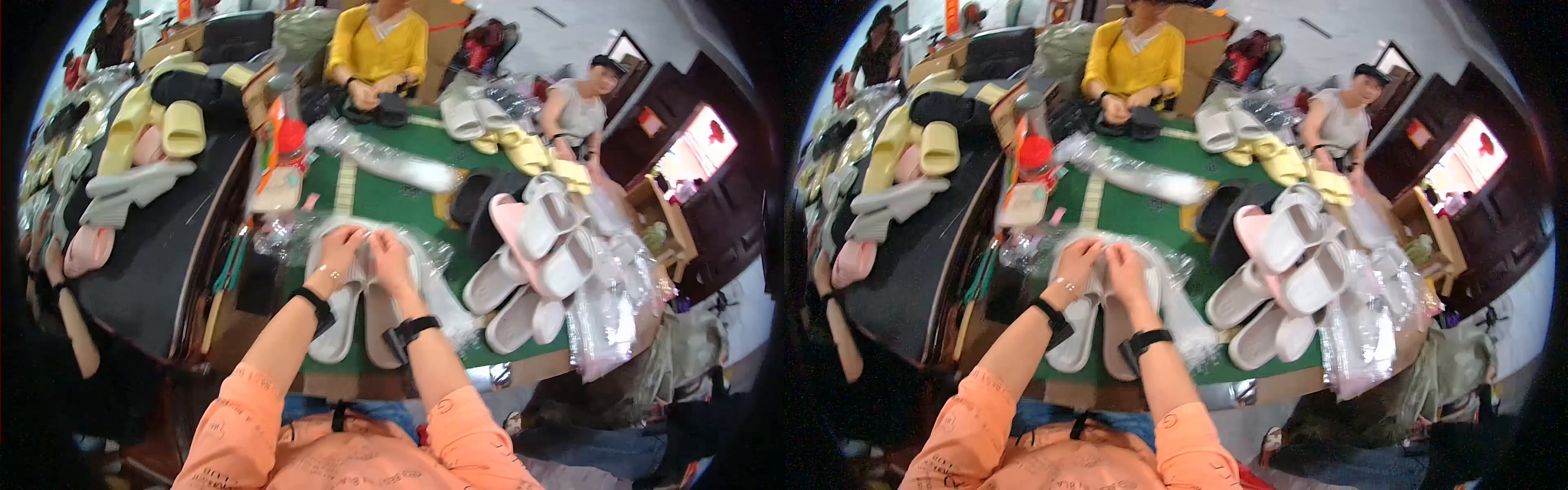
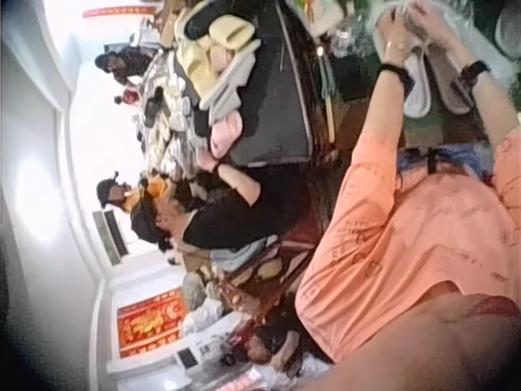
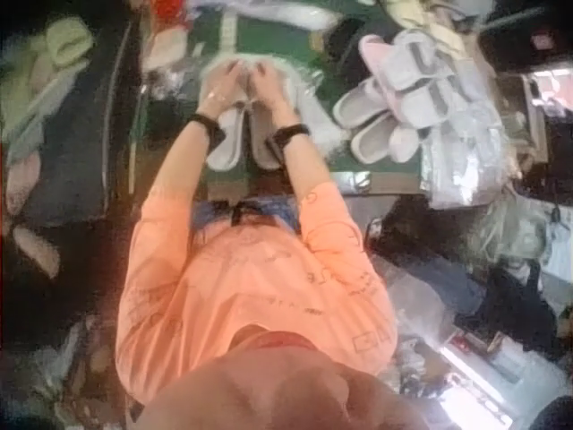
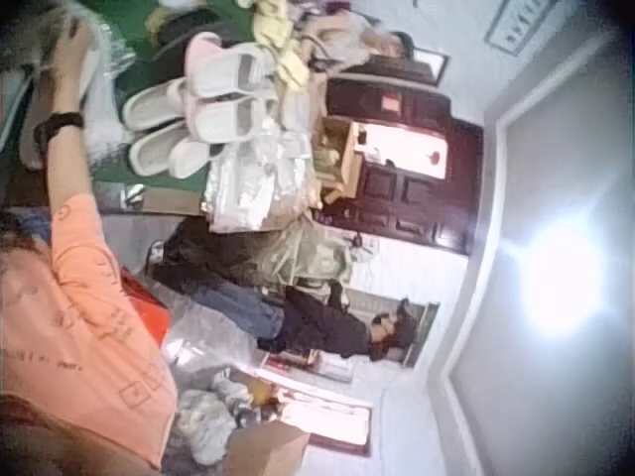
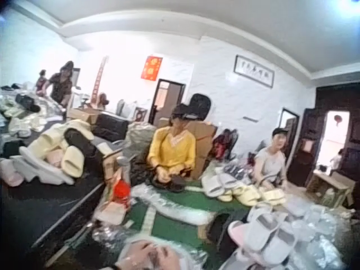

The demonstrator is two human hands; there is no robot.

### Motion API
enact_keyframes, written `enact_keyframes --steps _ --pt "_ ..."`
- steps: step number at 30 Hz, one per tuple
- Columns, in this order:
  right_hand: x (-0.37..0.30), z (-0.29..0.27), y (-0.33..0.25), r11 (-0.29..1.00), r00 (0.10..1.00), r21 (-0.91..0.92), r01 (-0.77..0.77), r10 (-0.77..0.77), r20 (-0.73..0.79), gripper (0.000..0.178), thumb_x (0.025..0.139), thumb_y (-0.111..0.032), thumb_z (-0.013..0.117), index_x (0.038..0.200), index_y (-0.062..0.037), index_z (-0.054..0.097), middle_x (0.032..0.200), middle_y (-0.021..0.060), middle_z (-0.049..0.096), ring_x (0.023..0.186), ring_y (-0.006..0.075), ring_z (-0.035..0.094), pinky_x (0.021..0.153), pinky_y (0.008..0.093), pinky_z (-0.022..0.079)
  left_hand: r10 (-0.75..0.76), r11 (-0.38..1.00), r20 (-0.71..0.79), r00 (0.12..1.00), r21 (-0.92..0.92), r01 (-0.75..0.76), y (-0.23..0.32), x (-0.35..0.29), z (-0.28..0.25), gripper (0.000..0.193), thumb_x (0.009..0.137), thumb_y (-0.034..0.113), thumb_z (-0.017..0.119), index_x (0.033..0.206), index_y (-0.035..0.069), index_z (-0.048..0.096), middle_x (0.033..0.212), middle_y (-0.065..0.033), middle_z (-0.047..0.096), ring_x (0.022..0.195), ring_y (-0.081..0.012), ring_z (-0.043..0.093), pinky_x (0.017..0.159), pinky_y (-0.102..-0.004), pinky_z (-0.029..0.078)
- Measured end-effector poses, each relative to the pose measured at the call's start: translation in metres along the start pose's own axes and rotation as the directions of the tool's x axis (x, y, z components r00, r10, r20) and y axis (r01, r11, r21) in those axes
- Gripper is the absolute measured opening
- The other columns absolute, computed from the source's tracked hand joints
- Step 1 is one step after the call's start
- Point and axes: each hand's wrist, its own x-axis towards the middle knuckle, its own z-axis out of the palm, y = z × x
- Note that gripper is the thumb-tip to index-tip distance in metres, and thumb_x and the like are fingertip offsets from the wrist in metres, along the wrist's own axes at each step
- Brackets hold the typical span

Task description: Checking and assembling foam sandals at a manufacturing table.

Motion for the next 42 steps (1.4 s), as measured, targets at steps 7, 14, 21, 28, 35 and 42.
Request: enact_keyframes --steps 7,14,21,28,35,42 --pt "-0.015 0.013 0.003 0.993 0.996 0.093 -0.072 0.066 0.066 0.01 0.084 -0.014 0.048 0.086 -0.0035 0.048 0.077 -0.0013 0.05 0.072 0.0063 0.044 0.067 0.0204 0.037 -0.176 0.921 0.041 0.984 -0.347 0.179 -0.009 -0.014 -0.009 0.02 0.08 0.013 0.055 0.096 0.002 0.059 0.084 0.0002 0.058 0.071 -0.0057 0.05 0.063 -0.0182 0.039" --pt "-0.008 0.008 0.011 0.964 0.993 0.252 -0.085 0.061 0.102 0.009 0.083 -0.013 0.05 0.082 -0.0037 0.051 0.074 -0.0031 0.05 0.066 0.0038 0.042 0.06 0.0183 0.036 -0.174 0.903 0.093 0.98 -0.382 0.196 0.0 -0.005 -0.007 0.015 0.08 0.015 0.057 0.084 0.0 0.059 0.067 0.0059 0.05 0.055 -0.0024 0.036 0.05 -0.0158 0.029" --pt "-0.006 -0.001 0.006 0.957 0.989 0.266 -0.118 0.089 0.117 0.009 0.082 -0.012 0.051 0.081 -0.0034 0.052 0.073 -0.004 0.049 0.063 0.0027 0.04 0.056 0.0172 0.034 -0.26 0.887 0.112 0.959 -0.364 0.283 0.002 -0.003 -0.002 0.015 0.077 0.016 0.061 0.081 0.001 0.061 0.065 0.0052 0.052 0.056 -0.0029 0.041 0.051 -0.0159 0.032" --pt "-0.008 0.001 0.005 0.936 0.989 0.328 -0.129 0.097 0.113 0.011 0.083 -0.012 0.051 0.083 -0.0012 0.052 0.073 -0.0009 0.053 0.065 0.0047 0.044 0.058 0.0184 0.036 -0.228 0.867 0.191 0.955 -0.406 0.288 -0.003 -0.001 -0.006 0.013 0.077 0.014 0.06 0.079 0.001 0.06 0.064 0.0043 0.051 0.054 -0.0028 0.039 0.05 -0.0158 0.031" --pt "-0.013 0.0 0.001 0.933 0.988 0.343 -0.113 0.07 0.135 0.013 0.082 -0.013 0.051 0.083 -0.0005 0.053 0.072 0.0003 0.055 0.064 0.0059 0.047 0.057 0.0198 0.038 -0.246 0.858 0.254 0.935 -0.392 0.332 -0.002 -0.005 -0.012 0.012 0.077 0.01 0.059 0.081 0.0 0.059 0.065 0.0023 0.053 0.053 -0.0034 0.039 0.049 -0.0155 0.032" --pt "-0.007 0.004 0.012 0.993 0.998 0.111 -0.032 0.026 0.058 0.017 0.084 -0.017 0.051 0.08 -0.0012 0.053 0.074 0.0002 0.055 0.068 0.0062 0.048 0.062 0.0203 0.04 -0.254 0.896 0.176 0.951 -0.327 0.3 0.011 -0.009 -0.008 0.014 0.077 0.014 0.06 0.081 0.001 0.061 0.064 0.0031 0.053 0.054 -0.0031 0.04 0.049 -0.016 0.032"
